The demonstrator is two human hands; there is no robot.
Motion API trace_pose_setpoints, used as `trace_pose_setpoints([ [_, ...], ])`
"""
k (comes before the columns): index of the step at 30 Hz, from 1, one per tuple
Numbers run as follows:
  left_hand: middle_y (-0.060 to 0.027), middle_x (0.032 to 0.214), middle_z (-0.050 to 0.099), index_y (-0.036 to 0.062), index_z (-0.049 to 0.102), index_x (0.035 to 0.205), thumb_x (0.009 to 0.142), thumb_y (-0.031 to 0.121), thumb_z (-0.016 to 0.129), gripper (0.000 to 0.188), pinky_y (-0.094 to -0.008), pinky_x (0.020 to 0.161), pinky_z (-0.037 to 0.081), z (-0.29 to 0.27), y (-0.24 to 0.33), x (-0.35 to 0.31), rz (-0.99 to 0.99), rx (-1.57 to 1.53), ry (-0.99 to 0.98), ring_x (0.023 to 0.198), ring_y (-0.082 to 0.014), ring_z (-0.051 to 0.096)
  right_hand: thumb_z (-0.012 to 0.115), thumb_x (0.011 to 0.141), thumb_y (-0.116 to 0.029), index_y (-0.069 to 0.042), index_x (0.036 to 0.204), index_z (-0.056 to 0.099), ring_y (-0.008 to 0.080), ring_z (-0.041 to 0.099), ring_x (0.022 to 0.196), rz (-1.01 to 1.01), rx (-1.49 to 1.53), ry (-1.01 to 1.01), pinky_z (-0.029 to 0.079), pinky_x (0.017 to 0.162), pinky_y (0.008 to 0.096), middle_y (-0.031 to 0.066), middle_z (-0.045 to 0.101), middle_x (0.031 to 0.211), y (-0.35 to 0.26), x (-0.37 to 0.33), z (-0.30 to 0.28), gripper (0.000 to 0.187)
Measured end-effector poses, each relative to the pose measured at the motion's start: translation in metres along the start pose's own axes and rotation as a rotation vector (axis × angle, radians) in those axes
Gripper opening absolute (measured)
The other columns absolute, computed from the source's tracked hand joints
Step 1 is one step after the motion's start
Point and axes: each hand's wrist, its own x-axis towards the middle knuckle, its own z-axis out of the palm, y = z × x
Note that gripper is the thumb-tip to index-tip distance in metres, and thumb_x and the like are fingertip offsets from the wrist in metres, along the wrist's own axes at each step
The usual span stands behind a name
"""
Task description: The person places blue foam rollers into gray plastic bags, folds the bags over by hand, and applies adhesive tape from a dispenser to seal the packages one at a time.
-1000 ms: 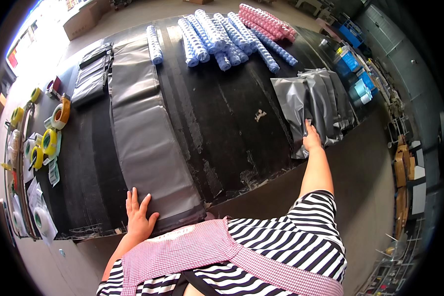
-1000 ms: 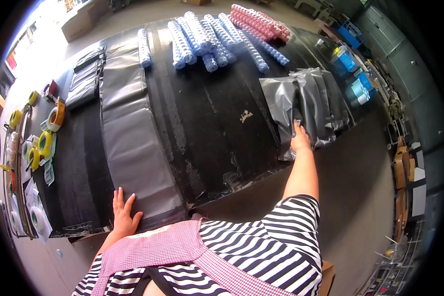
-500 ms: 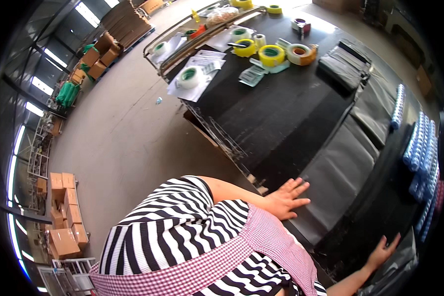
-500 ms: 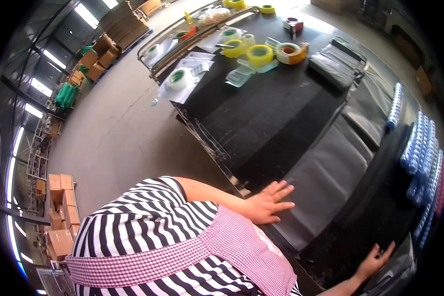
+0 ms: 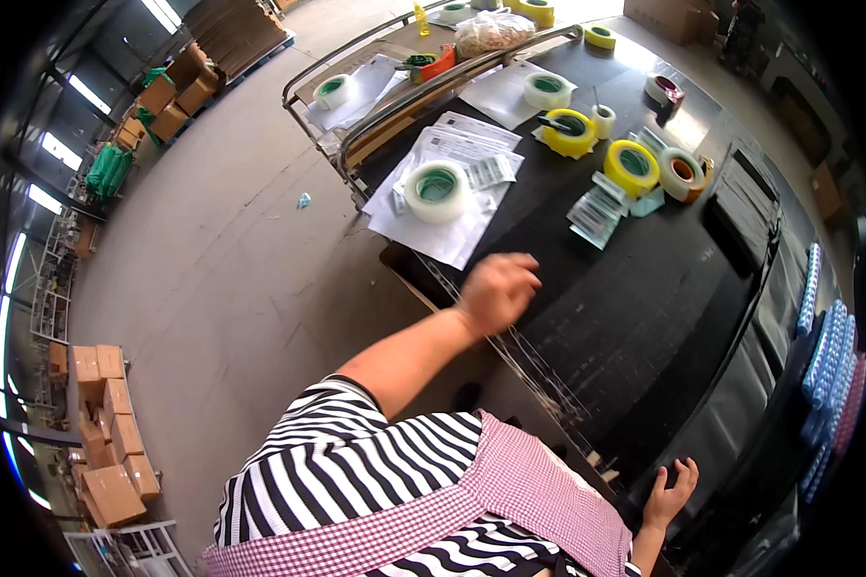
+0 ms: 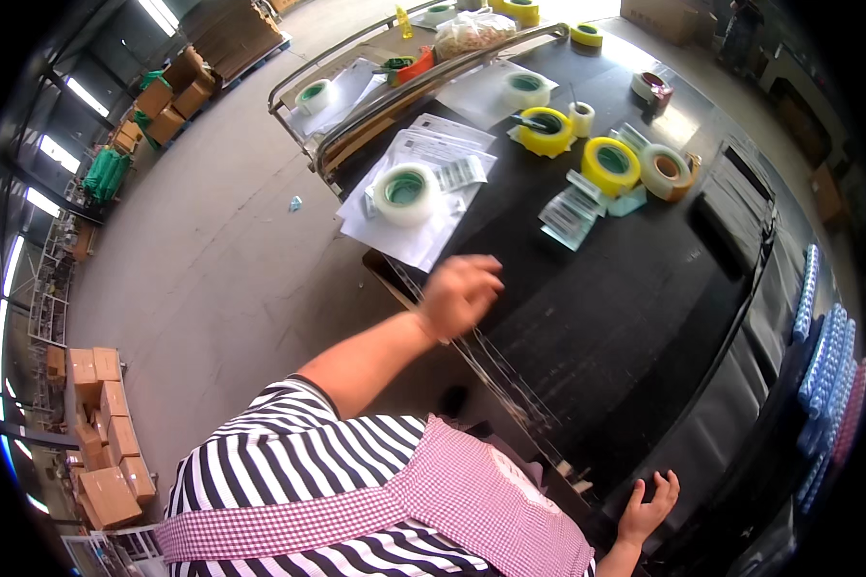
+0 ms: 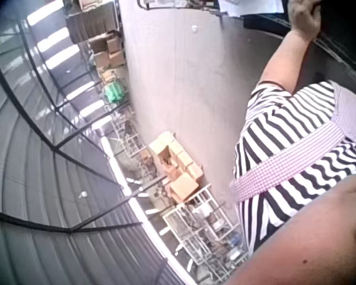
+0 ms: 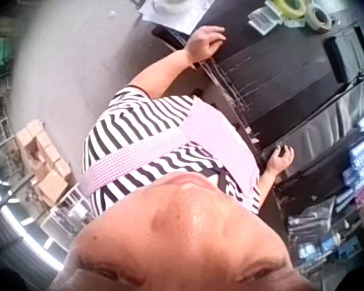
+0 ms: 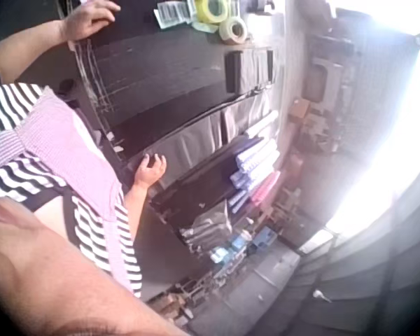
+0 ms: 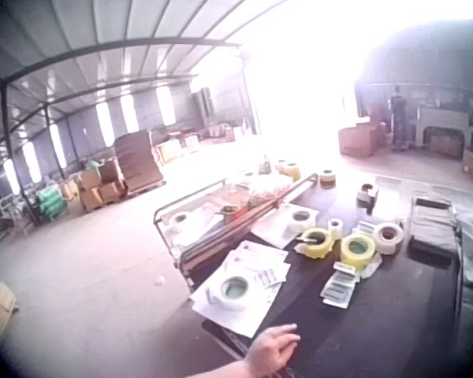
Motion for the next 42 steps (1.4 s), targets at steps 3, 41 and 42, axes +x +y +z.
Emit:
trace_pose_setpoints([
  [3,-0.0148,0.129,0.064,0.0089,0.071,0.108,0.084,0.021,0.077,0.028,-0.0454,0.105,0.043,-0.055,-0.087,0.022,-0.155,0.335,0.126,0.120,-0.0364,0.057,0.072,0.088,-0.011,-0.001,0.116,0.063,0.0380,0.051,0.130,0.088,-0.114,0.012,0.038,0.111,0.0464,0.0188,0.057,0.137,-0.018,0.006,0.010,0.031],
  [41,-0.0059,0.122,0.063,0.0077,0.065,0.112,0.078,0.017,0.077,0.038,-0.0704,0.116,0.018,-0.123,-0.190,-0.001,-0.258,0.425,-0.292,0.129,-0.0279,0.051,0.079,0.082,-0.027,-0.003,0.121,0.063,0.0342,0.057,0.118,-0.414,-0.060,-0.569,0.045,0.101,0.0438,0.0158,0.060,0.123,-0.571,0.252,0.211,0.048],
  [42,-0.0059,0.122,0.063,0.0077,0.065,0.112,0.078,0.017,0.077,0.038,-0.0704,0.116,0.018,-0.122,-0.193,0.000,-0.249,0.420,-0.302,0.129,-0.0279,0.051,0.079,0.082,-0.027,-0.003,0.121,0.063,0.0342,0.057,0.118,-0.401,-0.058,-0.568,0.045,0.101,0.0438,0.0158,0.060,0.123,-0.563,0.245,0.213,0.048],
])
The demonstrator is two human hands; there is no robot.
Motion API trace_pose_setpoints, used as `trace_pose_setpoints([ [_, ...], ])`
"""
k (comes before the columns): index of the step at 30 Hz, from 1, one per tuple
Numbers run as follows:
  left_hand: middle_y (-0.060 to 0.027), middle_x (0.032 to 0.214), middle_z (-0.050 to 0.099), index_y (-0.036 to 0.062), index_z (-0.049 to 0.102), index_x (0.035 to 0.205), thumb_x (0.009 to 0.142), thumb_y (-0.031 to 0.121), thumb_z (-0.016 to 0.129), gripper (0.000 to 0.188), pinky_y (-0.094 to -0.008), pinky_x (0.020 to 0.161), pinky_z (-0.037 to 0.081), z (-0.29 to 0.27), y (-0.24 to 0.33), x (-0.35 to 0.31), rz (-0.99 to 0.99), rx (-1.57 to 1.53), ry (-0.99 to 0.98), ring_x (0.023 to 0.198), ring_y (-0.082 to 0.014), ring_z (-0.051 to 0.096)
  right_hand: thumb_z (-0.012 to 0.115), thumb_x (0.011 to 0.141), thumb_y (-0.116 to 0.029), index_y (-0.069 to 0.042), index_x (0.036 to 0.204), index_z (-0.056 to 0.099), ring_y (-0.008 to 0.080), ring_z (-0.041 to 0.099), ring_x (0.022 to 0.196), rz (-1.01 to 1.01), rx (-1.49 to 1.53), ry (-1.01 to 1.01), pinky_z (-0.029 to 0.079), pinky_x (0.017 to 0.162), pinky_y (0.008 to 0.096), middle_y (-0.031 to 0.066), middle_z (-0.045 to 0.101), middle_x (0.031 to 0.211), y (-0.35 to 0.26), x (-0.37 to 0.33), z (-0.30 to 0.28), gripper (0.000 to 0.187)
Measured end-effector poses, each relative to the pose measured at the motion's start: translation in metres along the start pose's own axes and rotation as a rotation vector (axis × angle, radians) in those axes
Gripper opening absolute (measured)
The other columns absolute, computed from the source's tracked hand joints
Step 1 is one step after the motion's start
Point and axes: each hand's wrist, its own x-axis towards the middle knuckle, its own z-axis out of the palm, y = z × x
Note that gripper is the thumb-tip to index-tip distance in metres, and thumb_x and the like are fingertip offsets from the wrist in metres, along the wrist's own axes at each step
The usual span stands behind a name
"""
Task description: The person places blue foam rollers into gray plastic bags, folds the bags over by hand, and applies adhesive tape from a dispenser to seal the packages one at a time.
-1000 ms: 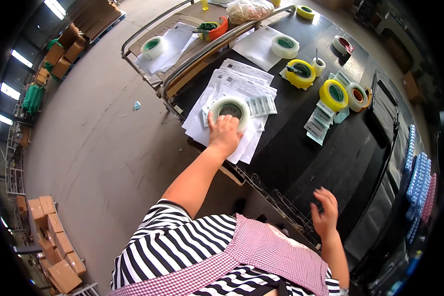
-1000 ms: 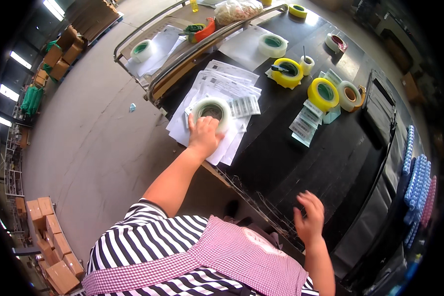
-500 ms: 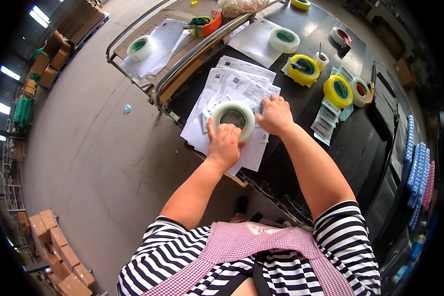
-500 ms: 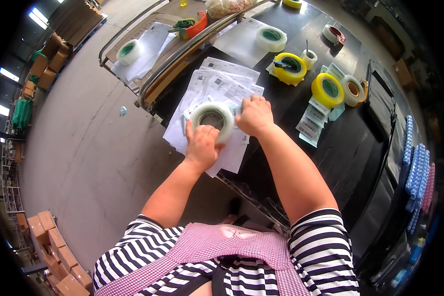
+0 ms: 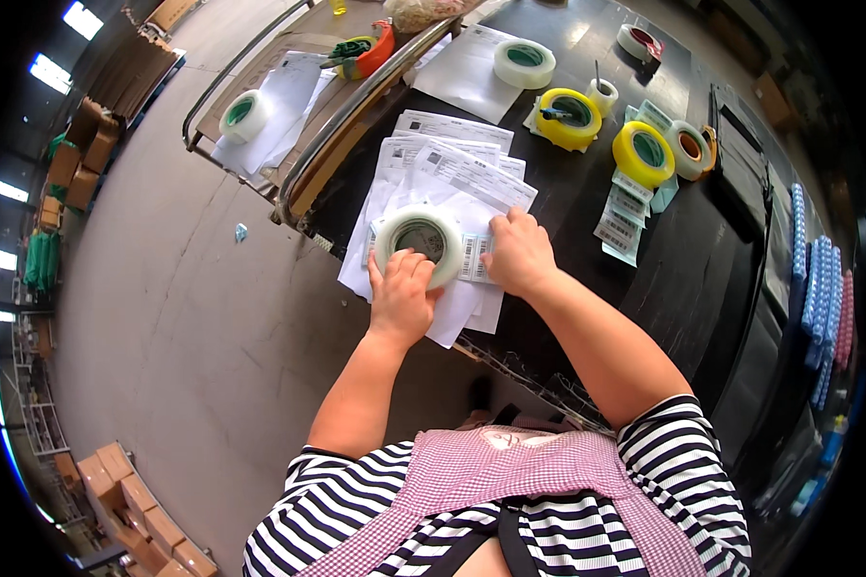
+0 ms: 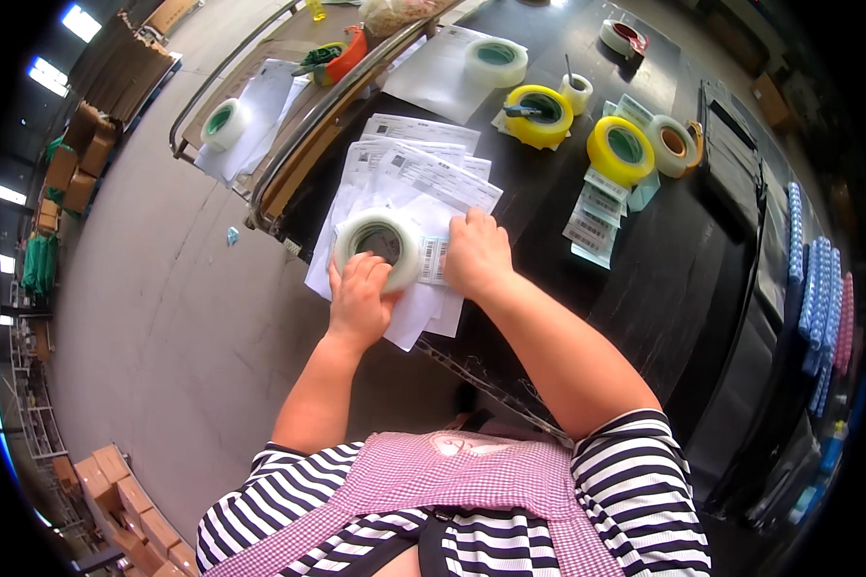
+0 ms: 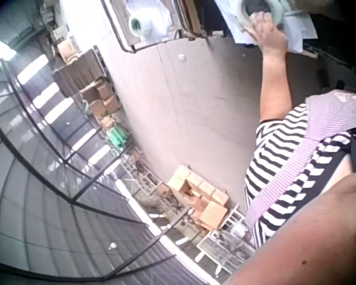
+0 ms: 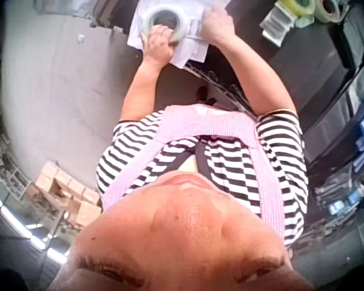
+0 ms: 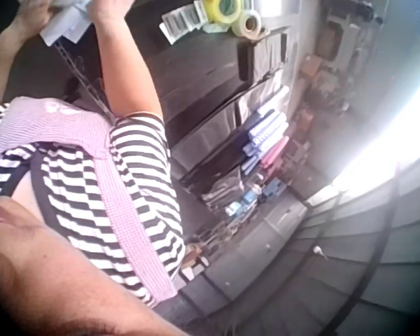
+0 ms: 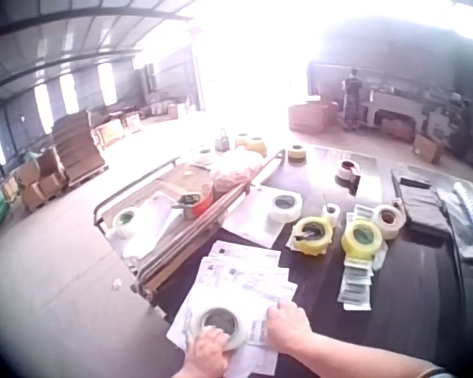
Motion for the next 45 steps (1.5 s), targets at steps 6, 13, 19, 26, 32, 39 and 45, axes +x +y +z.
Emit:
trace_pose_setpoints([
  [6,-0.0059,0.125,0.062,0.0078,0.064,0.115,0.079,0.018,0.079,0.040,-0.0666,0.108,0.031,0.003,0.007,0.000,-0.048,-0.019,-0.019,0.132,-0.0282,0.049,0.073,0.085,-0.026,0.000,0.130,0.060,0.0358,0.050,0.128,-0.265,0.050,0.381,0.037,0.111,0.0442,0.0192,0.056,0.132,0.023,-0.032,0.042,0.053],
  [13,-0.0087,0.126,0.061,0.0064,0.061,0.117,0.081,0.019,0.078,0.042,-0.0594,0.096,0.044,0.010,0.032,0.010,-0.205,0.057,-0.043,0.129,-0.0327,0.049,0.067,0.090,-0.023,0.000,0.138,0.056,0.0312,0.045,0.138,-0.356,0.077,0.329,0.030,0.120,0.0448,0.0159,0.053,0.144,0.041,-0.009,0.038,0.055],
  [19,-0.0072,0.130,0.056,0.0082,0.059,0.119,0.083,0.024,0.077,0.043,-0.0646,0.102,0.040,0.017,0.031,0.010,-0.252,0.083,-0.059,0.132,-0.0308,0.045,0.070,0.089,-0.015,-0.005,0.131,0.063,0.0324,0.048,0.137,-0.364,0.243,0.462,0.036,0.117,0.0437,0.0144,0.056,0.142,0.052,-0.055,0.012,0.044],
  [26,-0.0080,0.139,0.053,0.0096,0.056,0.128,0.084,0.029,0.077,0.053,-0.0724,0.110,0.029,0.025,0.022,0.007,-0.258,0.212,-0.072,0.139,-0.0317,0.041,0.069,0.089,-0.001,-0.002,0.095,0.070,0.0261,0.066,0.089,-0.964,1.921,-0.049,0.056,0.078,0.0359,0.0174,0.069,0.105,0.079,-0.262,-0.173,0.006],
  [32,-0.0118,0.149,0.049,0.0124,0.052,0.142,0.084,0.031,0.078,0.066,-0.0686,0.119,0.010,-0.006,0.090,0.012,-0.119,0.221,0.172,0.144,-0.0336,0.039,0.071,0.088,0.004,0.003,0.081,0.074,0.0300,0.068,0.080,-0.988,1.956,-0.101,0.055,0.068,0.0275,0.0341,0.067,0.103,0.070,-0.407,-0.268,0.008],
  [39,-0.0099,0.138,0.059,0.0131,0.066,0.124,0.084,0.030,0.078,0.046,-0.0667,0.119,0.009,0.009,0.286,-0.003,0.347,-0.018,-0.093,0.136,-0.0309,0.049,0.073,0.079,0.013,-0.002,0.060,0.052,0.0234,0.058,0.062,-0.822,2.317,0.496,0.047,0.053,0.0257,0.0256,0.063,0.080,0.100,-0.536,-0.267,0.031],
  [45,-0.0080,0.137,0.061,0.0144,0.069,0.121,0.085,0.030,0.078,0.040,-0.0642,0.120,0.007,0.047,0.452,-0.066,0.603,-0.164,-0.240,0.135,-0.0289,0.052,0.073,0.075,0.015,-0.005,0.054,0.049,0.0191,0.053,0.055,-0.559,2.306,0.797,0.042,0.048,0.0249,0.0152,0.063,0.067,0.200,-0.645,-0.260,0.038],
])
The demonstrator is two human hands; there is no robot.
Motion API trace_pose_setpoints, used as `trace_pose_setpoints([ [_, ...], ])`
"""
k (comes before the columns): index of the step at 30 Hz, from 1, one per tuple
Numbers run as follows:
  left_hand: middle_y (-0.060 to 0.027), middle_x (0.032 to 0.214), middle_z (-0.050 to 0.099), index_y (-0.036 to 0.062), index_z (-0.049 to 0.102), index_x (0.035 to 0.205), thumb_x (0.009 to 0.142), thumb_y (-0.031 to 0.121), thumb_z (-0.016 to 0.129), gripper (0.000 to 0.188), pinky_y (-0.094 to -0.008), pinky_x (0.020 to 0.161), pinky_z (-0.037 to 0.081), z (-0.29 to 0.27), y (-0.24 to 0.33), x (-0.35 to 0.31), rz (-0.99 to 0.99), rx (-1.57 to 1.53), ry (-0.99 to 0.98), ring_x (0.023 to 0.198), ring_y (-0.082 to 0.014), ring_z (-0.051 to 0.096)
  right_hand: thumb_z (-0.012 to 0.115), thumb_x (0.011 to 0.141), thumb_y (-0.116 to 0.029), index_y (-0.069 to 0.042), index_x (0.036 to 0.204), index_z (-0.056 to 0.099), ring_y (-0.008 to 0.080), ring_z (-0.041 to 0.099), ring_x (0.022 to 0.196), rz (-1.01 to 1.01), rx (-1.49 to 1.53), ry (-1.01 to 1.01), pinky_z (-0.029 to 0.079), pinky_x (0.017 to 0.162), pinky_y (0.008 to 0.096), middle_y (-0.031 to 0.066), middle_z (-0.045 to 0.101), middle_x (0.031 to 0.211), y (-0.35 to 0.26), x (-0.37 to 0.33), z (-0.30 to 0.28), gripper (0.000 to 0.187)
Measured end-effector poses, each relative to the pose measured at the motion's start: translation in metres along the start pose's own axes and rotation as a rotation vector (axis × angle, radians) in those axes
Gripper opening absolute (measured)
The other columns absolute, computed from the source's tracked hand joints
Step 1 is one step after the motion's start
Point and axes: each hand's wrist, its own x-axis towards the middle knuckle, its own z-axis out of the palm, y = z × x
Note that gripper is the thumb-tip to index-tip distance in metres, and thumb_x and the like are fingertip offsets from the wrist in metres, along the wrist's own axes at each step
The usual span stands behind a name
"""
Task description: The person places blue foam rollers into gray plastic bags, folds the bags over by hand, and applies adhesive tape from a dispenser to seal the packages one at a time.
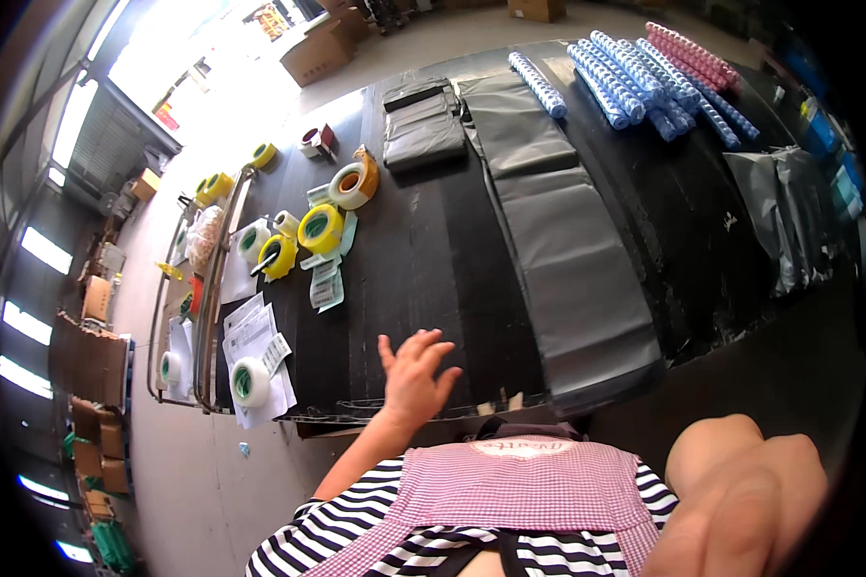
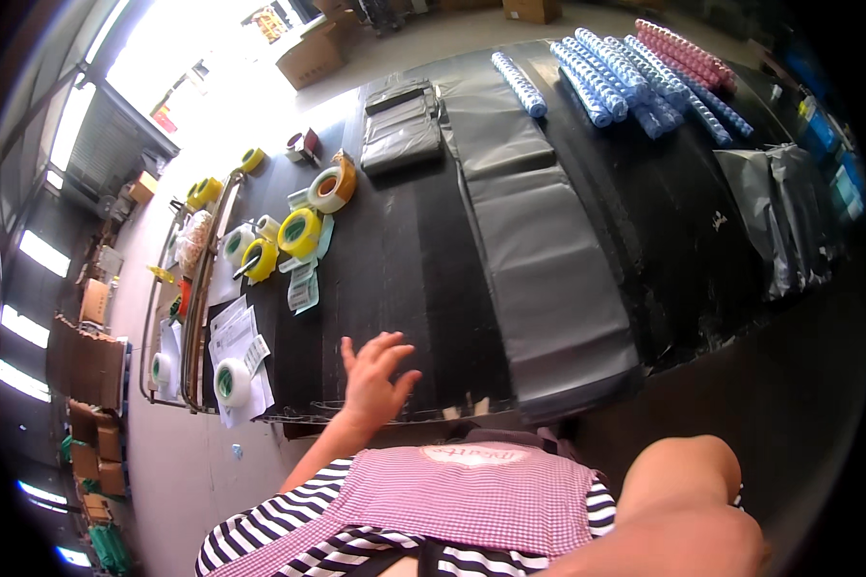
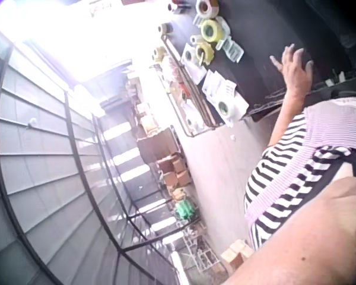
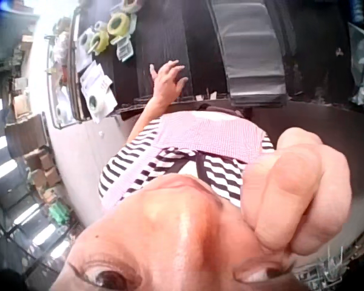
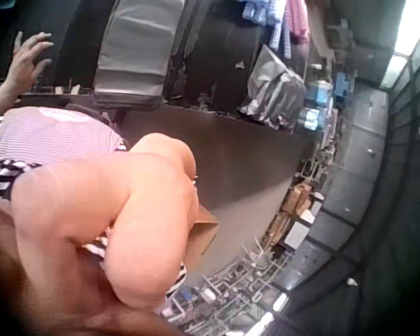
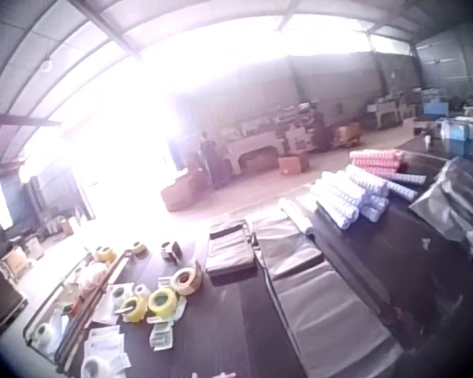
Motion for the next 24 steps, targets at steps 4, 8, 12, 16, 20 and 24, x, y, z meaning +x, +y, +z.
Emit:
trace_pose_setpoints([
  [4,-0.0070,0.137,0.061,0.0158,0.069,0.121,0.089,0.030,0.075,0.036,-0.0639,0.120,0.006,0.041,0.104,0.056,0.104,-0.061,-0.069,0.136,-0.0280,0.051,0.069,0.080,0.011,-0.003,0.064,0.064,0.0199,0.056,0.054,-0.154,0.006,-0.457,0.043,0.048,0.0247,0.0154,0.066,0.073,-0.100,-0.008,-0.079,0.022],
  [8,-0.0086,0.140,0.058,0.0159,0.068,0.120,0.089,0.029,0.074,0.035,-0.0612,0.121,0.010,0.082,0.161,0.111,0.110,-0.082,-0.089,0.137,-0.0286,0.050,0.072,0.080,0.011,-0.003,0.066,0.063,0.0222,0.059,0.060,-0.025,0.035,-0.343,0.047,0.053,0.0250,0.0198,0.067,0.078,-0.145,0.006,-0.114,0.022],
  [12,-0.0115,0.145,0.053,0.0157,0.066,0.123,0.090,0.031,0.074,0.037,-0.0608,0.122,0.013,0.136,0.181,0.157,0.083,-0.073,-0.153,0.140,-0.0304,0.046,0.075,0.078,0.011,-0.004,0.061,0.060,0.0216,0.061,0.065,-0.036,0.067,0.033,0.049,0.057,0.0242,0.0192,0.068,0.078,-0.187,-0.005,-0.114,0.027],
  [16,-0.0183,0.154,0.041,0.0151,0.059,0.135,0.090,0.037,0.074,0.052,-0.0581,0.123,0.014,0.174,0.183,0.159,0.007,-0.083,-0.148,0.148,-0.0363,0.032,0.072,0.080,0.010,-0.005,0.060,0.062,0.0201,0.061,0.066,0.091,0.078,-0.168,0.050,0.060,0.0229,0.0175,0.069,0.079,-0.220,0.037,-0.160,0.028],
  [20,-0.0204,0.159,0.033,0.0150,0.053,0.142,0.089,0.044,0.073,0.064,-0.0584,0.123,0.012,0.185,0.199,0.165,0.030,-0.030,-0.144,0.151,-0.0396,0.023,0.055,0.099,0.002,0.010,0.092,0.065,0.0410,0.072,0.085,0.422,0.197,-1.038,0.062,0.073,0.0551,0.0301,0.069,0.098,-0.261,0.133,-0.243,0.014],
  [24,-0.0202,0.159,0.032,0.0158,0.053,0.142,0.089,0.046,0.071,0.063,-0.0595,0.123,0.012,0.176,0.194,0.157,-0.044,0.001,-0.172,0.151,-0.0390,0.024,0.066,0.099,-0.022,0.002,0.128,0.061,0.0243,0.066,0.106,0.067,-0.634,-0.435,0.053,0.092,0.0356,0.0186,0.068,0.113,-0.205,0.274,-0.380,0.038],
])
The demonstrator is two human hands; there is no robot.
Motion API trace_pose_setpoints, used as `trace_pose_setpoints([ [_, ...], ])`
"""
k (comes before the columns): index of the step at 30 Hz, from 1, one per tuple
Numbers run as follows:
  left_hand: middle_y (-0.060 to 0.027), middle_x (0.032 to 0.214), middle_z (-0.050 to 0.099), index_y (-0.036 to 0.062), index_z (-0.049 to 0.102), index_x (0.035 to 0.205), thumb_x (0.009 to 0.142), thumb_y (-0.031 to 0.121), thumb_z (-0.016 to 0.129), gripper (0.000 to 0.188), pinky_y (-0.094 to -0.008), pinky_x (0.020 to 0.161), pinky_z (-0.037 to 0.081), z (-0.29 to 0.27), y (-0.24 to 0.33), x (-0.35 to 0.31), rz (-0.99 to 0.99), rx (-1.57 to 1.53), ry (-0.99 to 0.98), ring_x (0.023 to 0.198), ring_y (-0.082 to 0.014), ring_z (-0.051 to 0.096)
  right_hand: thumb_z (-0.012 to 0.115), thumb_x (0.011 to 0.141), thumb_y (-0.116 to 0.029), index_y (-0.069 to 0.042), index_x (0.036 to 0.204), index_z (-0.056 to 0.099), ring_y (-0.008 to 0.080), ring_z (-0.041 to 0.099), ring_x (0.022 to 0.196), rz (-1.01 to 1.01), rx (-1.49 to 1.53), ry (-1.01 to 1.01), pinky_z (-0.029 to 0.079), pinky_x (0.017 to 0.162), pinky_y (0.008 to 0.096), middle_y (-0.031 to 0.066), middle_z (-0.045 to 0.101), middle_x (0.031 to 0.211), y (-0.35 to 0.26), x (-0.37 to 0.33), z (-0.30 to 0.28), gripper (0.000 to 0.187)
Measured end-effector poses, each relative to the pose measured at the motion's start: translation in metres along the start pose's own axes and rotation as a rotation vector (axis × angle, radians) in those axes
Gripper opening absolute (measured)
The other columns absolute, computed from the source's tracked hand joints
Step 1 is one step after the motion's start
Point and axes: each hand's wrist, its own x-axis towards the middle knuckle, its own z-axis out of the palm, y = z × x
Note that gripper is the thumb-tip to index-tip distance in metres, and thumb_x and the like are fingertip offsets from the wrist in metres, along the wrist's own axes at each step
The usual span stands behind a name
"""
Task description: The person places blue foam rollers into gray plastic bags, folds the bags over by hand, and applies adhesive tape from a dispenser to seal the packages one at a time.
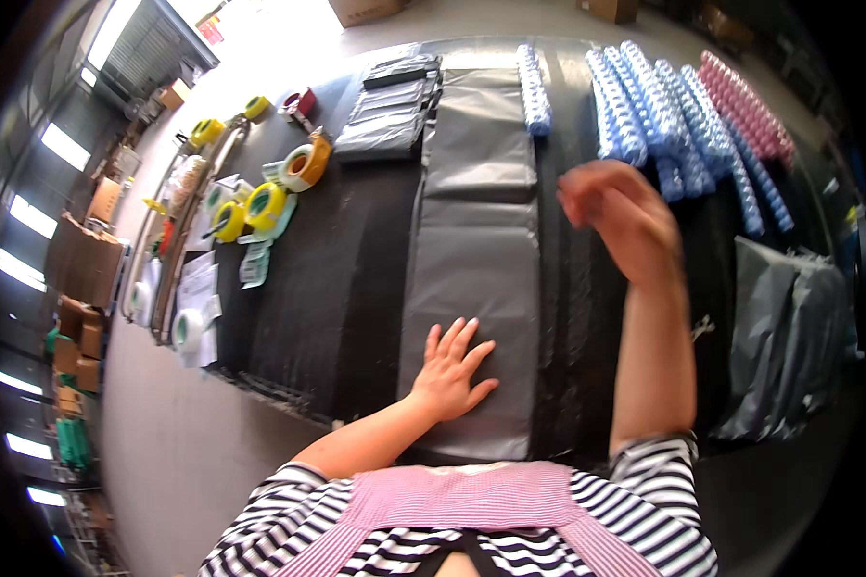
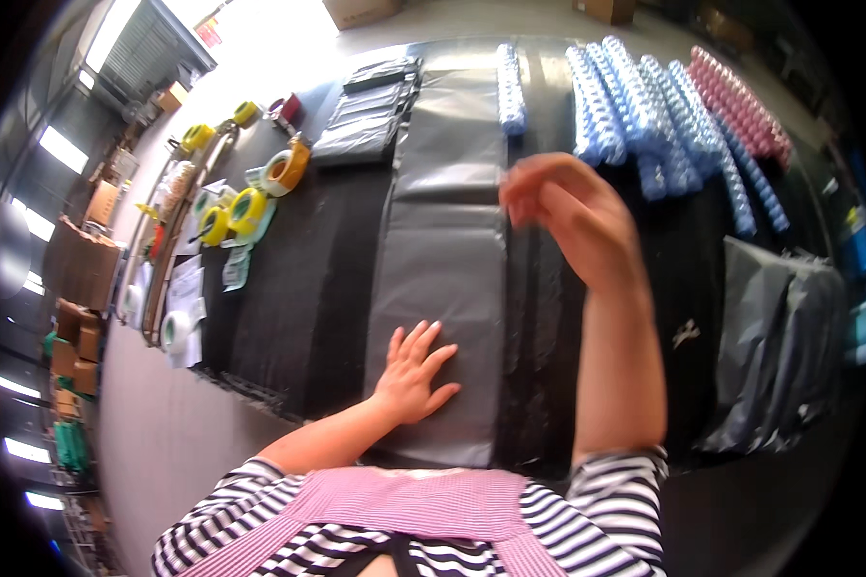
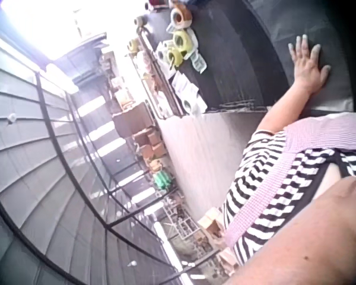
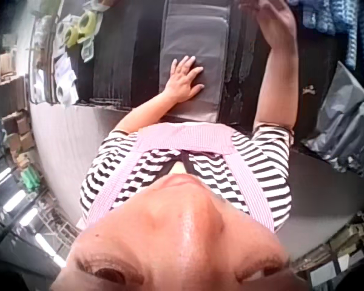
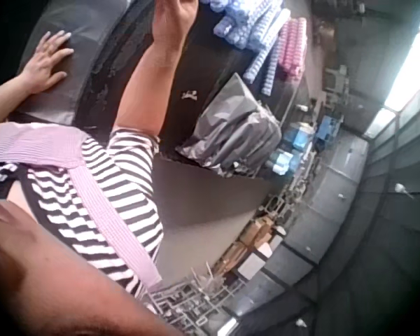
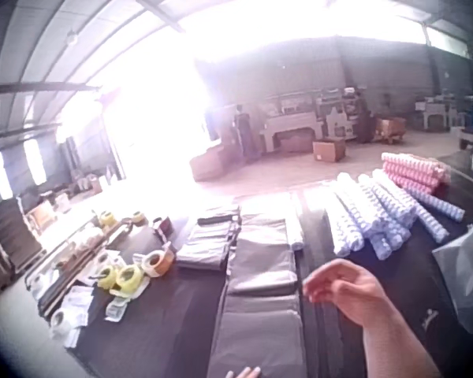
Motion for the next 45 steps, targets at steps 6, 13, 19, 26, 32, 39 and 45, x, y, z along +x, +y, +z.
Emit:
trace_pose_setpoints([
  [6,-0.0202,0.157,0.037,0.0158,0.060,0.136,0.086,0.048,0.073,0.061,-0.0595,0.123,0.012,-0.002,0.000,0.014,0.027,-0.060,-0.003,0.149,-0.0393,0.029,0.079,0.083,-0.026,0.004,0.150,0.039,0.0411,0.050,0.134,0.248,-1.401,0.623,0.042,0.113,0.0441,0.0300,0.050,0.143,0.180,0.132,-0.181,0.084],
  [13,-0.0175,0.158,0.039,0.0188,0.063,0.134,0.085,0.049,0.073,0.059,-0.0565,0.123,0.011,-0.001,-0.007,0.005,-0.025,-0.107,-0.009,0.149,-0.0348,0.030,0.076,0.084,-0.034,-0.021,0.161,0.030,0.0455,0.047,0.136,0.683,-1.558,0.537,0.040,0.115,0.0470,0.0301,0.040,0.149,0.229,0.213,-0.203,0.090],
  [19,-0.0171,0.156,0.040,0.0188,0.064,0.131,0.083,0.049,0.075,0.058,-0.0558,0.123,0.013,0.001,-0.008,0.010,0.006,-0.126,0.033,0.149,-0.0353,0.031,0.066,0.086,-0.019,-0.006,0.145,0.047,0.0266,0.069,0.096,0.323,-0.173,0.751,0.060,0.066,0.0363,0.0144,0.064,0.113,0.189,0.116,-0.216,0.063],
  [26,-0.0211,0.155,0.039,0.0140,0.060,0.133,0.081,0.037,0.078,0.060,-0.0572,0.123,0.018,-0.001,-0.008,0.009,0.040,-0.148,0.089,0.148,-0.0416,0.031,0.077,0.086,-0.029,-0.004,0.147,0.037,0.0387,0.069,0.108,0.436,0.457,0.292,0.061,0.082,0.0475,0.0217,0.064,0.120,0.095,-0.114,-0.021,0.077],
  [32,-0.0186,0.158,0.037,0.0140,0.059,0.136,0.084,0.038,0.075,0.059,-0.0524,0.124,0.017,0.007,-0.003,0.004,0.063,-0.069,0.098,0.150,-0.0372,0.028,0.074,0.088,-0.016,-0.010,0.151,0.035,0.0237,0.070,0.086,0.545,0.158,0.557,0.060,0.075,0.0371,0.0138,0.061,0.110,0.104,-0.186,0.060,0.074],
  [39,-0.0184,0.159,0.034,0.0148,0.054,0.142,0.091,0.043,0.069,0.060,-0.0517,0.125,0.013,0.012,-0.005,-0.002,0.091,-0.029,0.090,0.151,-0.0371,0.024,0.077,0.085,-0.009,-0.011,0.163,0.018,0.0184,0.057,0.117,0.449,-0.113,0.590,0.052,0.096,0.0367,0.0080,0.052,0.136,0.085,-0.243,0.125,0.098],
  [45,-0.0175,0.158,0.037,0.0124,0.054,0.139,0.089,0.033,0.074,0.058,-0.0508,0.124,0.019,0.006,-0.012,-0.005,0.096,-0.008,-0.014,0.150,-0.0378,0.028,0.077,0.084,-0.002,-0.008,0.164,0.011,0.0185,0.050,0.128,0.332,-0.298,0.668,0.043,0.108,0.0358,0.0103,0.045,0.147,0.071,-0.273,0.187,0.104],
])
